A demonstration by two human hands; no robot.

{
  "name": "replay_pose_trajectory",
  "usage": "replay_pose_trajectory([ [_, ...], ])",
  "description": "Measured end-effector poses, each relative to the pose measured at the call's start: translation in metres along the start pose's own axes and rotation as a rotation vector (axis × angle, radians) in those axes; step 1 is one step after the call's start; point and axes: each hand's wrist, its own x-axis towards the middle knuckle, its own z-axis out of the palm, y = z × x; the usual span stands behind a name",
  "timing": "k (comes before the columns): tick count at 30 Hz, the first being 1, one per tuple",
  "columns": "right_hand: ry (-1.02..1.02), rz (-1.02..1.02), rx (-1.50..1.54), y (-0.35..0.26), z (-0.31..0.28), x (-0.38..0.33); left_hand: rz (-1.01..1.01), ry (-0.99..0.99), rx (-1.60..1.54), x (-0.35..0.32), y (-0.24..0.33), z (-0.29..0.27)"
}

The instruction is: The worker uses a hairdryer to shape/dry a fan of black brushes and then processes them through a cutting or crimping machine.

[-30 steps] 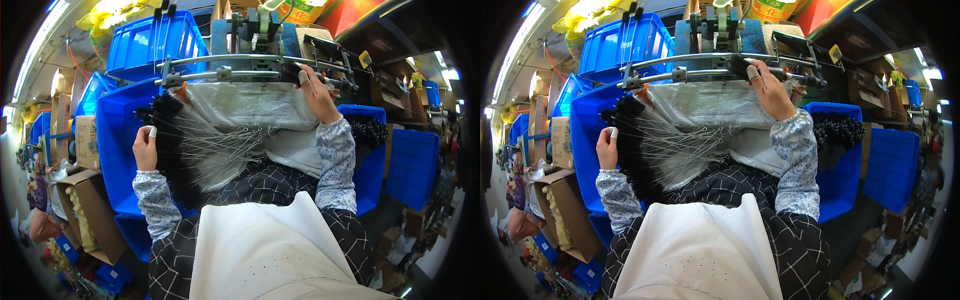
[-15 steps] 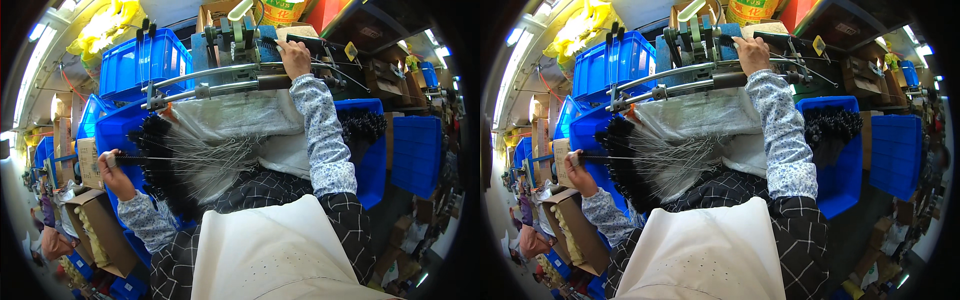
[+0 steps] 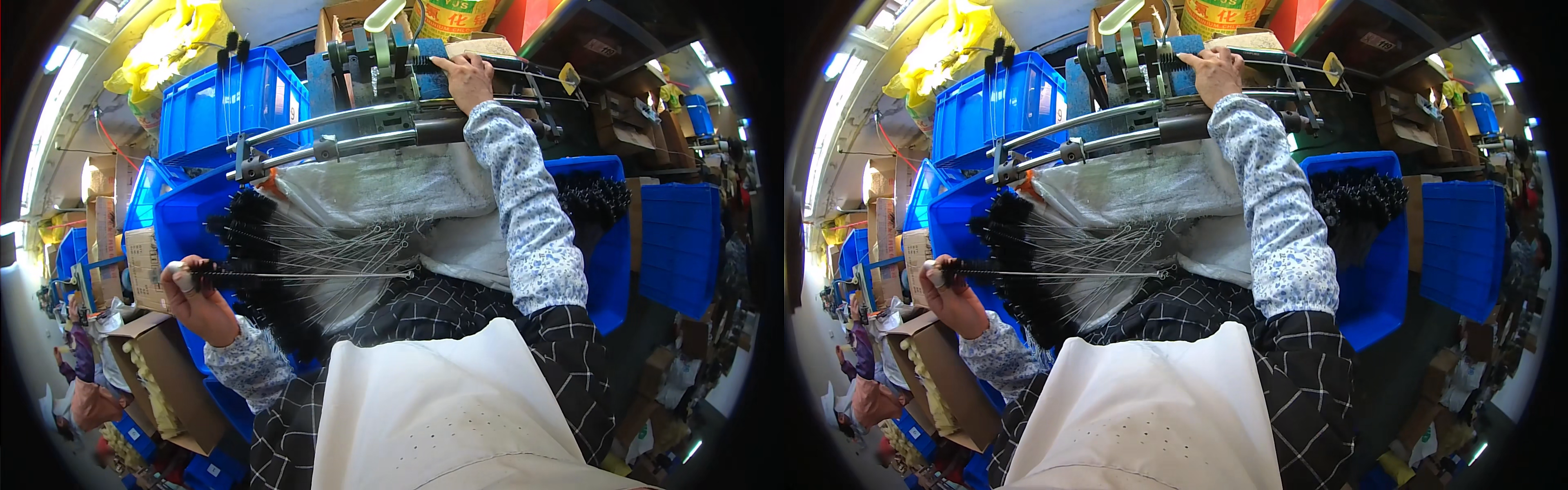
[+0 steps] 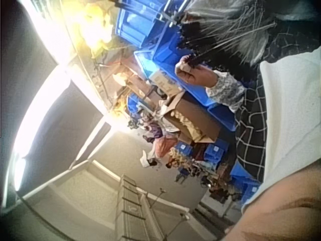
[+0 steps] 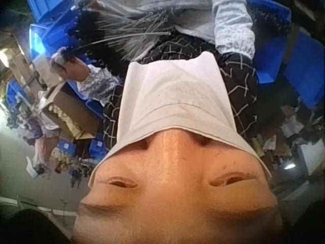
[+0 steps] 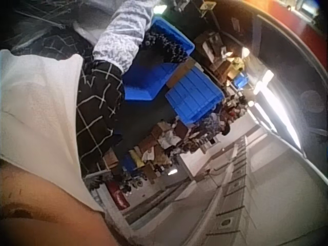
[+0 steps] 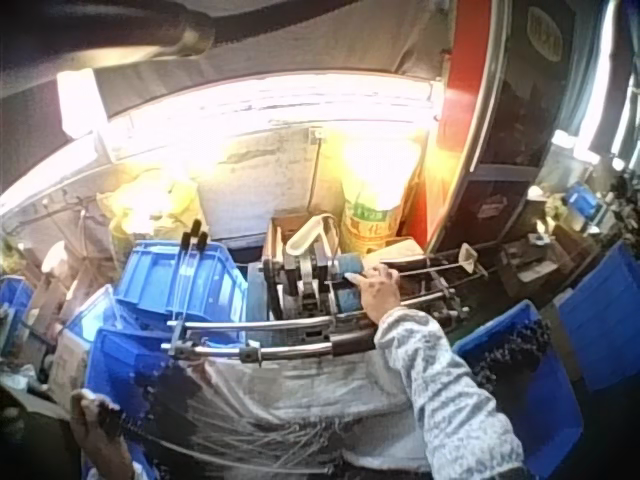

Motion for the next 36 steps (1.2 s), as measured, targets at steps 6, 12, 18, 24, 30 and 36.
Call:
replay_pose_trajectory([
  [6,0.15,-0.045,-0.072,0.007,-0.007,-0.011,0.028,-0.129,0.033,-0.009,-0.005,0.007],
  [12,0.051,0.218,0.034,0.011,-0.017,-0.029,0.019,-0.12,0.013,-0.007,-0.003,0.01],
  [18,0.075,0.205,0.219,-0.007,-0.012,-0.025,-0.027,-0.168,-0.036,-0.008,-0.003,0.021],
  [24,0.118,0.165,0.21,-0.023,-0.004,-0.022,-0.04,-0.16,-0.031,-0.008,-0.001,0.012],
  [30,0.067,0.194,0.19,-0.037,-0.006,-0.021,-0.032,-0.132,-0.01,-0.008,0.001,0.002],
  [36,0.116,0.183,0.189,-0.058,-0.004,-0.019,-0.033,-0.11,-0.015,-0.008,0.002,0.002],
])
